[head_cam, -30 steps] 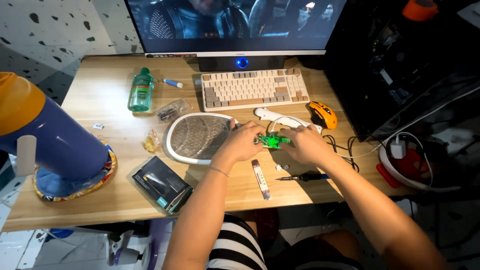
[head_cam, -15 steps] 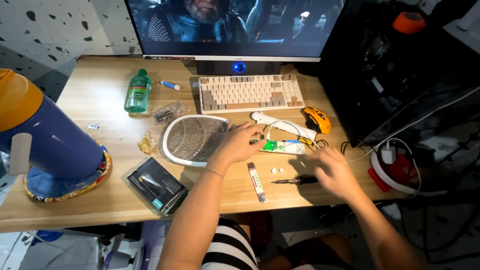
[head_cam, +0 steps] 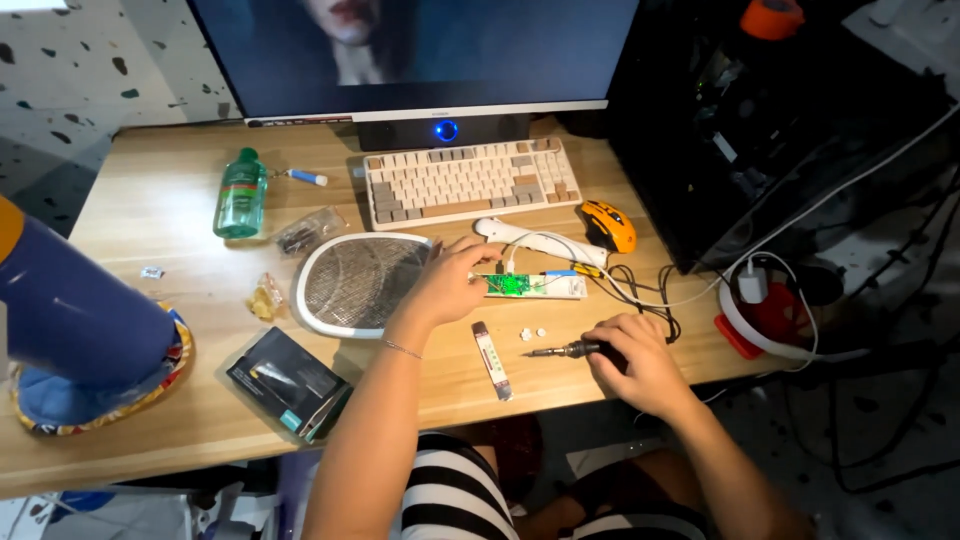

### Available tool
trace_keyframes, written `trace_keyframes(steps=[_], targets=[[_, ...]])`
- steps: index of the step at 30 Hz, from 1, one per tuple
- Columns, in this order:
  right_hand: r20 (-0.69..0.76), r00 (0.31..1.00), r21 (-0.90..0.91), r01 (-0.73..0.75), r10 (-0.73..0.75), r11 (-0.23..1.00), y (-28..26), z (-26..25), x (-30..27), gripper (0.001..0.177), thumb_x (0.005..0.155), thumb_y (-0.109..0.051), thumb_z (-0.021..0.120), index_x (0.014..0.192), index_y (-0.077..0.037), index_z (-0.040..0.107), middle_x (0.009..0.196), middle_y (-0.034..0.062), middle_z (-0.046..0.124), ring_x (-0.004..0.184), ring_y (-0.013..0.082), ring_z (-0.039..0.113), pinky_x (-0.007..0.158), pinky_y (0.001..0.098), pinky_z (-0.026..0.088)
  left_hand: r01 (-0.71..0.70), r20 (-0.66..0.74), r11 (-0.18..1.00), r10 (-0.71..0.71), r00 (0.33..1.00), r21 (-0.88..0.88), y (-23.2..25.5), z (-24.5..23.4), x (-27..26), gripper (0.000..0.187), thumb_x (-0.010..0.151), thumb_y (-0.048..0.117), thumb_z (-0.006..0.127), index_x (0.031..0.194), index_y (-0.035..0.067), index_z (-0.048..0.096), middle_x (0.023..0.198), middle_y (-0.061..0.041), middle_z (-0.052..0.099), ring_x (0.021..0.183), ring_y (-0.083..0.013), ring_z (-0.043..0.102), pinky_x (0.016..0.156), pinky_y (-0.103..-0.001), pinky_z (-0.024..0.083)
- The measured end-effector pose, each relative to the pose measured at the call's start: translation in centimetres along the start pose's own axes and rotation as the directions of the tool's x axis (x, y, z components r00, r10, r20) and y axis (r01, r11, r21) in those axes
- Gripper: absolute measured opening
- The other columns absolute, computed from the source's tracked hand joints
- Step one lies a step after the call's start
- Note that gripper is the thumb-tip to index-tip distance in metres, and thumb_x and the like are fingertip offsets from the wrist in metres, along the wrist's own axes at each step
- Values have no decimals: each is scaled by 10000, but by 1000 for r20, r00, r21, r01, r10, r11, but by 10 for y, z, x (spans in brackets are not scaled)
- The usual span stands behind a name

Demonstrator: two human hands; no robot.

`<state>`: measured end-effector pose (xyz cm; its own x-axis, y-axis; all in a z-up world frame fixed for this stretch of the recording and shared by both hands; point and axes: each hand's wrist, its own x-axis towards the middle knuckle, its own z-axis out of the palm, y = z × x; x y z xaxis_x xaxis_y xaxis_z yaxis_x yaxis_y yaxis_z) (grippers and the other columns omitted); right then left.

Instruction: Repairing an electric mosquito swatter by soldering the circuit board and reassembling the device housing.

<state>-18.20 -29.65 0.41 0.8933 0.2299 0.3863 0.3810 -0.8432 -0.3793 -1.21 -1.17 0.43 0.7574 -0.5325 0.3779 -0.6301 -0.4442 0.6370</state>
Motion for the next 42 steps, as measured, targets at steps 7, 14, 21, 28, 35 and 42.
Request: trace_keyframes(steps=[7,14,21,28,35,42], targets=[[-131,991,50,12,-5,999,6,11,-7,259,812,-184,762,1046,-82,722,1004,71,666,1020,278,598,971,401,390,47,140,995,-60,988,92,-3,0,0,468,780,213,710,1243,162,665,1397,-49,575,1275,-359,506,1194,-468,224],[-292,951,-108,-143,106,984,1,17,-5,247,824,-163,762,1052,-77,721,1002,68,662,979,283,578,888,399,380,115,226,978,-154,962,176,-4,3,1,415,799,266,722,1200,173,672,1311,-19,602,1247,-291,576,1255,-568,48],[-278,951,-58,-156,134,986,-1,15,-7,227,821,-163,746,1034,-88,721,998,53,672,966,255,587,907,398,365,125,232,976,-165,959,180,-4,5,1,362,839,256,710,1191,180,680,1281,-34,623,1217,-267,601,1277,-585,56],[-100,995,-16,-9,8,1000,-11,2,-2,264,752,-176,759,999,-85,740,959,50,681,995,241,618,977,394,354,67,126,993,-79,989,100,-14,14,1,439,802,241,745,1206,139,609,1275,-52,629,1258,-276,572,1205,-649,65],[-268,963,-43,12,-23,999,-1,-6,28,202,829,-126,709,1027,-88,714,1023,74,672,1030,278,619,918,388,421,125,167,987,-141,976,104,-8,11,4,312,841,298,720,1119,172,657,1240,-7,651,1165,-242,631,1232,-662,48],[52,969,-184,245,-240,952,12,22,148,252,859,-114,707,1090,-173,791,990,59,694,1012,269,633,894,406,468,30,104,992,-42,994,119,-13,18,0,245,858,292,707,1074,177,694,1220,-28,642,1177,-266,618,1177,-682,55]])
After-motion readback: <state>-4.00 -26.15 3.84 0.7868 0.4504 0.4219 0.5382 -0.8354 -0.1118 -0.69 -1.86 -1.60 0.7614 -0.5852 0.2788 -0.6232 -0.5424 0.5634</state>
